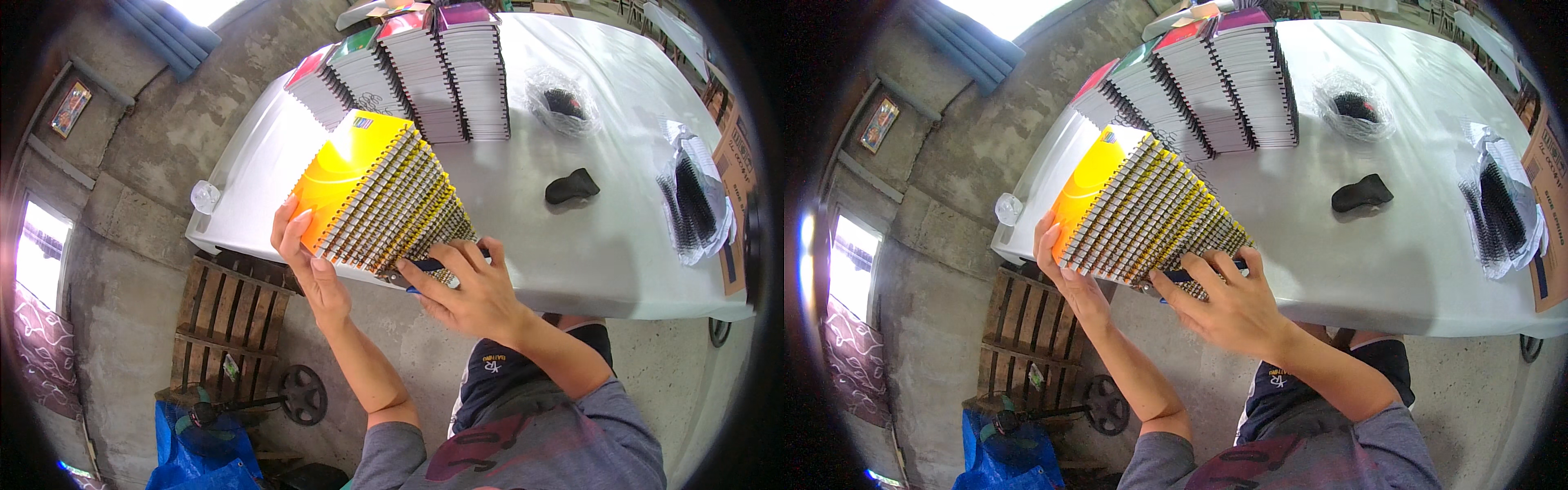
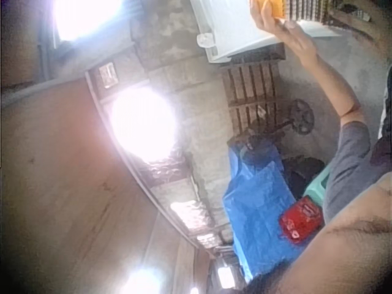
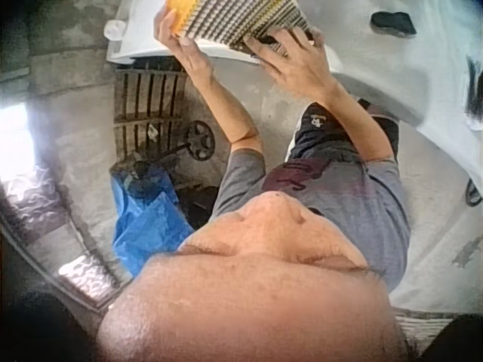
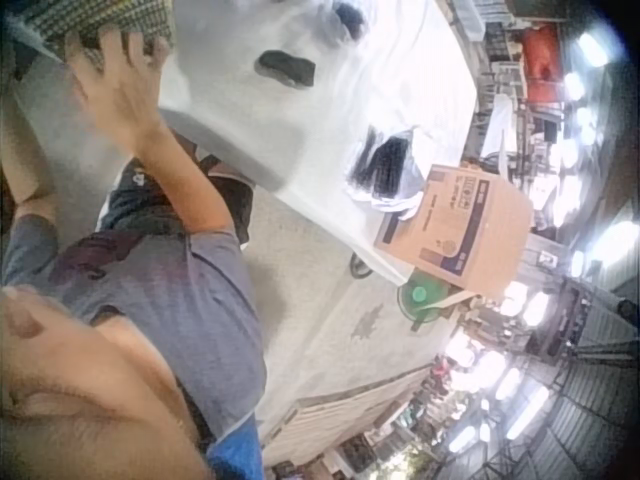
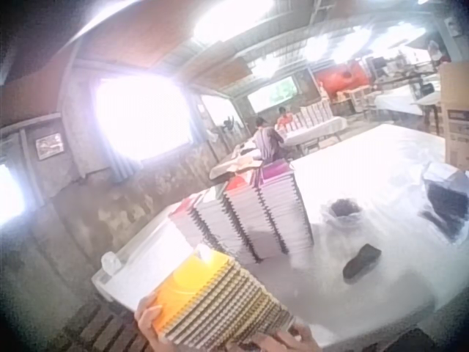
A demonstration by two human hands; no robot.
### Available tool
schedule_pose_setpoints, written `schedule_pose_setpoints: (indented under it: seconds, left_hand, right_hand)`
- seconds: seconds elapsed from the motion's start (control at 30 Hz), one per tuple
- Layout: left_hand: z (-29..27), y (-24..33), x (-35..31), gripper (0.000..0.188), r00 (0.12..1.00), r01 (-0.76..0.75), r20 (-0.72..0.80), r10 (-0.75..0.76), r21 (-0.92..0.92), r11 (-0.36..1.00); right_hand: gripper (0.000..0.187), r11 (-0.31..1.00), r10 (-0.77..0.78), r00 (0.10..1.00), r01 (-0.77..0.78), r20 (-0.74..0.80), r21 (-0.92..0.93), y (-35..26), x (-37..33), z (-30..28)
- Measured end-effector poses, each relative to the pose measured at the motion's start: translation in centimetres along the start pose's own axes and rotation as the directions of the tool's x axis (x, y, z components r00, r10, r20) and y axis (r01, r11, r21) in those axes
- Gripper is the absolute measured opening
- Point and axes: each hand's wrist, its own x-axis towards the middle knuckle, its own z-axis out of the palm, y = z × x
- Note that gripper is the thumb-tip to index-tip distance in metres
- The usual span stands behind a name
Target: The person uses pliers to cut the excess spiral wire from the edge of a stack of notebooks. They repeatedly reposition the stack and trim the wire along the binding edge, then place the trimmed pieces into a plastic bag.
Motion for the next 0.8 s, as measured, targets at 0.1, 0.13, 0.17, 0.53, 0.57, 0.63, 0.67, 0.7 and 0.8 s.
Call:
schedule_pose_setpoints:
  seconds: [0.1, 0.13, 0.17, 0.53, 0.57, 0.63, 0.67, 0.7, 0.8]
  left_hand:
    - [0.0, -0.1, 0.1, 0.048, 1.000, -0.002, 0.002, 0.002, -0.005, 1.000]
    - [0.0, -0.1, 0.1, 0.048, 1.000, -0.003, 0.003, 0.003, -0.005, 1.000]
    - [0.0, -0.1, 0.1, 0.048, 1.000, -0.012, 0.002, 0.012, 0.001, 1.000]
    - [-0.1, -0.1, 0.0, 0.048, 1.000, -0.014, -0.014, 0.014, 0.041, 0.999]
    - [-0.1, -0.1, 0.0, 0.048, 1.000, -0.016, -0.011, 0.016, 0.036, 0.999]
    - [-0.1, -0.1, 0.0, 0.048, 1.000, -0.019, -0.005, 0.020, 0.027, 0.999]
    - [0.0, -0.1, 0.0, 0.048, 1.000, -0.016, -0.007, 0.016, 0.025, 1.000]
    - [0.0, -0.1, 0.0, 0.048, 1.000, -0.013, -0.008, 0.013, 0.023, 1.000]
    - [0.0, -0.1, 0.1, 0.049, 1.000, -0.019, -0.003, 0.019, 0.021, 1.000]
  right_hand:
    - [0.037, 0.942, 0.103, 0.989, -0.130, 0.104, 0.311, 0.1, 0.0, 0.1]
    - [0.036, 0.869, 0.145, 0.975, -0.208, 0.170, 0.449, 0.1, 0.0, 0.1]
    - [0.035, 0.806, 0.155, 0.960, -0.259, 0.232, 0.532, 0.2, 0.0, 0.0]
    - [0.040, 0.960, 0.158, 0.975, -0.189, 0.158, 0.208, -0.5, -0.5, -1.0]
    - [0.041, 0.971, 0.146, 0.980, -0.168, 0.135, 0.168, -0.5, -0.7, -1.0]
    - [0.043, 0.988, 0.119, 0.989, -0.127, 0.089, 0.086, -0.5, -0.9, -0.8]
    - [0.043, 0.991, 0.108, 0.991, -0.114, 0.080, 0.070, -0.5, -0.9, -0.7]
    - [0.043, 0.994, 0.097, 0.993, -0.101, 0.070, 0.053, -0.5, -0.8, -0.6]
    - [0.042, 0.996, 0.078, 0.996, -0.079, 0.049, 0.028, -0.5, -0.7, -0.2]
